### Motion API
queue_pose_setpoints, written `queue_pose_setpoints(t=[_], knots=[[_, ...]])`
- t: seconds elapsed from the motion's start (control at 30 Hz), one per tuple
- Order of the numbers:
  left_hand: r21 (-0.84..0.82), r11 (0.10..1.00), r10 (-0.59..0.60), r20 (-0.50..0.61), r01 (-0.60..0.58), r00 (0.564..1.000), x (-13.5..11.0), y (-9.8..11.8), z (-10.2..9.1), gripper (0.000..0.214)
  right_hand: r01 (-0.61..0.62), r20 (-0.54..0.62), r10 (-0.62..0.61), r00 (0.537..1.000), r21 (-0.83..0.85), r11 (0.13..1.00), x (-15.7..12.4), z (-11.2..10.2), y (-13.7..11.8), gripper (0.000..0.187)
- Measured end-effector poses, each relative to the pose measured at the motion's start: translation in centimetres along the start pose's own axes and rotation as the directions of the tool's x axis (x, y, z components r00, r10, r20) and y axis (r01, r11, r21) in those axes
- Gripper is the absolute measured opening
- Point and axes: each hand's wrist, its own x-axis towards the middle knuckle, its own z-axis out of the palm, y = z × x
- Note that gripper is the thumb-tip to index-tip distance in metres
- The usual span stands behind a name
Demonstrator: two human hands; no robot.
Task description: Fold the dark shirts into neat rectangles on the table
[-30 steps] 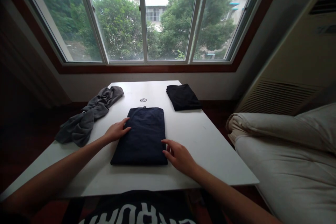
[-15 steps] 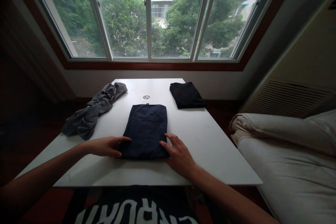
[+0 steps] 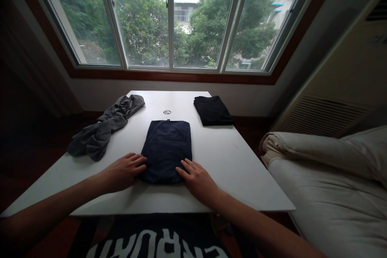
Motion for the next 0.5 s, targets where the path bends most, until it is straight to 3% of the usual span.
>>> queue_pose_setpoints(t=[0.13,0.27,0.4,0.5], knots=[[0.042,0.998,0.043,-0.073,-0.04,0.996,0.1,0.4,0.3,0.029,0.013,-0.015,-0.013,1.0,0.026,1.0,-0.2,0.1,0.7,0.057],[0.063,0.993,0.108,-0.189,-0.098,0.976,0.2,0.6,0.8,0.011,0.015,-0.011,-0.014,1.0,0.104,0.994,-0.5,-0.1,1.3,0.06],[0.003,0.992,0.119,-0.343,-0.125,0.932,0.2,-0.1,0.4,0.01,-0.029,0.019,0.025,1.0,0.216,0.976,-0.4,-0.7,2.0,0.056],[-0.096,0.988,0.063,-0.473,-0.122,0.879,0.3,-0.4,-0.9,0.009,-0.118,0.074,0.099,0.992,0.311,0.943,0.1,-2.3,2.5,0.047]])
